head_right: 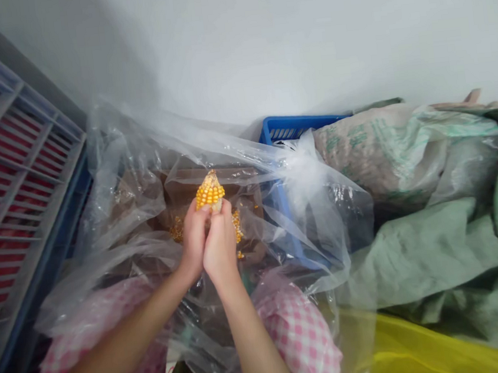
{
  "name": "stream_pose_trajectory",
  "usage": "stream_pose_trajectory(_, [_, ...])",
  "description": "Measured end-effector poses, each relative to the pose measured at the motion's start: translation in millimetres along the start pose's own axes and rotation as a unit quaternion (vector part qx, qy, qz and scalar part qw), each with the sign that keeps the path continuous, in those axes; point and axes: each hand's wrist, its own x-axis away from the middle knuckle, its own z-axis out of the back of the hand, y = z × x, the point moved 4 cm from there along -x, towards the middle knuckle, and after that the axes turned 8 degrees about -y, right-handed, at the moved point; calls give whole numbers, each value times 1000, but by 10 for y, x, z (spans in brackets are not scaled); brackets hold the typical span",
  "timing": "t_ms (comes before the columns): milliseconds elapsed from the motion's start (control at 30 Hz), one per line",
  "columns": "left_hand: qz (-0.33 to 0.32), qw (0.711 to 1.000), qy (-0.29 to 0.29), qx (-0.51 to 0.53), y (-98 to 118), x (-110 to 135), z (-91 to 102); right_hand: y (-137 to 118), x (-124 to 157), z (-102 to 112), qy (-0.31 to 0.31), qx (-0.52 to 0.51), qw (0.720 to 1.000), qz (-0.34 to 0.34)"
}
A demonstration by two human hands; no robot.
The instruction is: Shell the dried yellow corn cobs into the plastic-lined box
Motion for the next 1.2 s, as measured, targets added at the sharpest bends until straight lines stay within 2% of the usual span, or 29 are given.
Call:
stream_pose_trajectory(167, [1, 1000, -11, 9, -21, -24, -7, -5, 24, 23, 14, 42, 999, -7])
stream_pose_trajectory(433, [-19, 1000, -1, 1, -17, 18, 15, -27, 51, 16, 3, 17, 1000, 6])
stream_pose_trajectory(567, [-34, 999, -3, 2, -5, 28, 21, -52, 44, -2, -4, -15, 1000, 22])
stream_pose_trajectory(800, [-38, 998, -50, 30, 58, 34, -34, -43, 8, 2, 7, -109, 994, 24])
stream_pose_trajectory(933, [-31, 999, -39, 2, 82, 26, -56, -16, -12, 28, 30, -101, 994, 14])
stream_pose_trajectory(1200, [-25, 1000, -13, -7, 49, 13, -28, 29, -31, 21, 37, -91, 995, 6])
